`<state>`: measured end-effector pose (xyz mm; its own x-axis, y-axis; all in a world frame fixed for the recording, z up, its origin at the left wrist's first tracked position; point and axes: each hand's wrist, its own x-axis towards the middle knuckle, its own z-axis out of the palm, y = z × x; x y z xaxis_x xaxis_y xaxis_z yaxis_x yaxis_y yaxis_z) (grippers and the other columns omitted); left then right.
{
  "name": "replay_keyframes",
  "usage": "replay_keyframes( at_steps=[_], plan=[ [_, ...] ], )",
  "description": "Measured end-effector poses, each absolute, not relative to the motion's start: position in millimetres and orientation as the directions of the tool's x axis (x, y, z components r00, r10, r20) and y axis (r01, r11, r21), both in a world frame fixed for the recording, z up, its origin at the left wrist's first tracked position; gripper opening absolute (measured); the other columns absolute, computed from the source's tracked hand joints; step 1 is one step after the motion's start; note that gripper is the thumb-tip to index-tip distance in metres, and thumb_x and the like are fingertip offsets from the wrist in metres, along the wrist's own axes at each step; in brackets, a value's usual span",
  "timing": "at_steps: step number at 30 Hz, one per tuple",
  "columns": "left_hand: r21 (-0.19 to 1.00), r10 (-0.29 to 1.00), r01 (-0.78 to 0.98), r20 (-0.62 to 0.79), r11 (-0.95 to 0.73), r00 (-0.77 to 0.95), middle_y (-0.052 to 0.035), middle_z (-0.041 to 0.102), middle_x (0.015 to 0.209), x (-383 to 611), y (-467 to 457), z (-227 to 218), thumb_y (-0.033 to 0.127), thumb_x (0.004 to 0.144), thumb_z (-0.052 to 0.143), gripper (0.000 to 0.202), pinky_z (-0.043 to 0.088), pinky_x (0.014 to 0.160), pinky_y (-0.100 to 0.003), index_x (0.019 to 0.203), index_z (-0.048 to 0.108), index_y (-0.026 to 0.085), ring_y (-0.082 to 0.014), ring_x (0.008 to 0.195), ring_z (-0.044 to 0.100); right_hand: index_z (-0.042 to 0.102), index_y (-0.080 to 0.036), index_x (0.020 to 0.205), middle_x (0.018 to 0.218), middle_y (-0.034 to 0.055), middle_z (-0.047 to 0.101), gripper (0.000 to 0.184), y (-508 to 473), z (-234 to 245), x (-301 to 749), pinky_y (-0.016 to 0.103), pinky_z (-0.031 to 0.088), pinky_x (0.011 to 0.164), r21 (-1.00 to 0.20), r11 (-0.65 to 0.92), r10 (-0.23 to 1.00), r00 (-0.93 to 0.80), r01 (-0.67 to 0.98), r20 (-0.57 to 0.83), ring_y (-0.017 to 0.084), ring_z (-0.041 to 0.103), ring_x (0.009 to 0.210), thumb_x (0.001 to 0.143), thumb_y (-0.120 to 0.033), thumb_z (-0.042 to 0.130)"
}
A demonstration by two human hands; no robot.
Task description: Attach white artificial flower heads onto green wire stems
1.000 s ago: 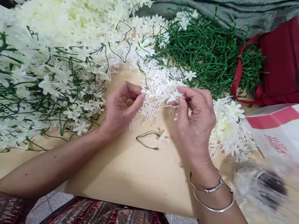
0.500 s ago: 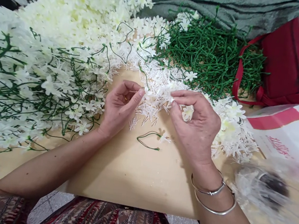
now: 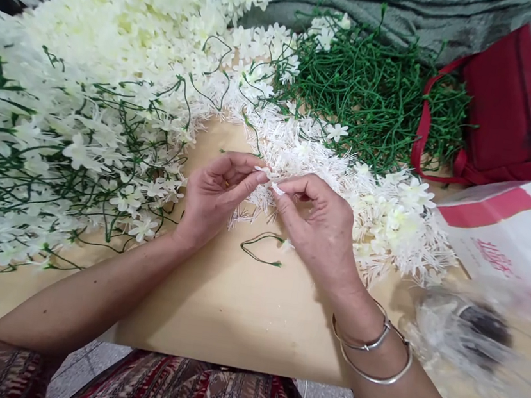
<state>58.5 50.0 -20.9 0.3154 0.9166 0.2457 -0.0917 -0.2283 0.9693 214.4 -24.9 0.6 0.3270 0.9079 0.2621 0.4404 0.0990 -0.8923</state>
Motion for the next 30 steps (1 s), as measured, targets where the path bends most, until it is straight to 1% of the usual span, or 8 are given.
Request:
replay_keyframes(
  at_steps=[3, 7, 13, 18, 21, 25, 28, 30],
  plan=[
    [0.968, 0.906, -0.099, 0.251, -0.231, 0.341, -0.0016, 0.079, 0.093, 59.9, 45.3, -20.2, 0.041, 0.093, 0.082, 0.02, 0.064, 0.078, -0.027, 0.099, 0.076, 0.023, -0.0132, 0.083, 0.075, 0.07, -0.025, 0.079, 0.082, -0.0005, 0.076, 0.011, -23.8, 0.5, 213.0, 0.034, 0.054, 0.071, -0.868, 0.126, 0.898, 0.316, 0.481, 0.306, 0.017, 0.068, 0.075, 0.089, -0.026, 0.075],
    [0.971, 0.888, -0.105, 0.241, -0.217, 0.391, -0.0038, 0.082, 0.096, 60.8, 41.2, -19.7, 0.04, 0.094, 0.08, 0.021, 0.065, 0.083, -0.029, 0.101, 0.077, 0.021, -0.0146, 0.086, 0.078, 0.065, -0.025, 0.076, 0.086, 0.0005, 0.073, 0.015, -22.2, 1.6, 213.7, 0.036, 0.055, 0.074, -0.833, 0.172, 0.866, 0.323, 0.526, 0.383, 0.019, 0.069, 0.081, 0.087, -0.023, 0.074],
    [0.978, 0.926, -0.069, 0.211, -0.199, 0.312, -0.0033, 0.082, 0.094, 61.3, 42.8, -23.9, 0.04, 0.092, 0.082, 0.022, 0.067, 0.077, -0.029, 0.102, 0.078, 0.021, -0.0145, 0.08, 0.077, 0.068, -0.029, 0.079, 0.097, 0.0042, 0.072, 0.015, -24.7, 7.1, 214.2, 0.04, 0.056, 0.077, -0.813, 0.187, 0.851, 0.323, 0.551, 0.415, 0.025, 0.069, 0.093, 0.088, -0.024, 0.079],
    [0.982, 0.902, -0.039, 0.185, -0.185, 0.39, -0.0064, 0.084, 0.103, 61.4, 38.1, -18.9, 0.036, 0.096, 0.077, 0.02, 0.067, 0.088, -0.032, 0.107, 0.08, 0.02, -0.0178, 0.092, 0.079, 0.069, -0.028, 0.079, 0.095, 0.0049, 0.071, 0.014, -24.3, 6.2, 213.2, 0.04, 0.054, 0.073, -0.821, 0.197, 0.833, 0.351, 0.536, 0.429, 0.026, 0.068, 0.092, 0.087, -0.022, 0.08],
    [0.968, 0.877, 0.025, 0.217, -0.251, 0.429, -0.006, 0.083, 0.106, 60.0, 36.0, -13.2, 0.03, 0.098, 0.075, 0.014, 0.066, 0.091, -0.032, 0.107, 0.08, 0.021, -0.0183, 0.095, 0.08, 0.069, -0.029, 0.079, 0.095, 0.0044, 0.07, 0.015, -23.9, 4.2, 213.7, 0.04, 0.053, 0.073, -0.821, 0.174, 0.843, 0.348, 0.544, 0.41, 0.026, 0.068, 0.091, 0.088, -0.023, 0.078],
    [0.921, 0.825, 0.05, 0.32, -0.386, 0.467, -0.0043, 0.083, 0.105, 57.2, 36.7, -8.0, 0.02, 0.099, 0.072, 0.01, 0.065, 0.093, -0.032, 0.106, 0.079, 0.022, -0.0181, 0.095, 0.08, 0.068, -0.029, 0.076, 0.093, 0.003, 0.071, 0.016, -23.8, 2.2, 214.6, 0.038, 0.053, 0.071, -0.822, 0.143, 0.846, 0.362, 0.552, 0.39, 0.024, 0.067, 0.087, 0.086, -0.019, 0.077],
    [0.891, 0.787, 0.047, 0.374, -0.452, 0.49, -0.0023, 0.083, 0.103, 56.7, 37.5, -6.4, 0.023, 0.098, 0.074, 0.008, 0.065, 0.09, -0.031, 0.105, 0.078, 0.024, -0.0161, 0.091, 0.079, 0.07, -0.028, 0.076, 0.091, 0.0027, 0.071, 0.016, -23.2, 1.5, 215.6, 0.037, 0.053, 0.071, -0.82, 0.147, 0.839, 0.369, 0.553, 0.399, 0.022, 0.068, 0.085, 0.084, -0.017, 0.078],
    [0.908, 0.808, 0.063, 0.335, -0.414, 0.485, -0.002, 0.082, 0.099, 57.7, 37.9, -7.4, 0.028, 0.097, 0.076, 0.008, 0.065, 0.086, -0.029, 0.103, 0.077, 0.023, -0.0151, 0.087, 0.077, 0.072, -0.027, 0.077, 0.091, 0.0029, 0.072, 0.014, -22.9, 2.1, 216.0, 0.038, 0.056, 0.074, -0.818, 0.153, 0.835, 0.37, 0.555, 0.407, 0.022, 0.069, 0.087, 0.082, -0.017, 0.08]
  ],
)
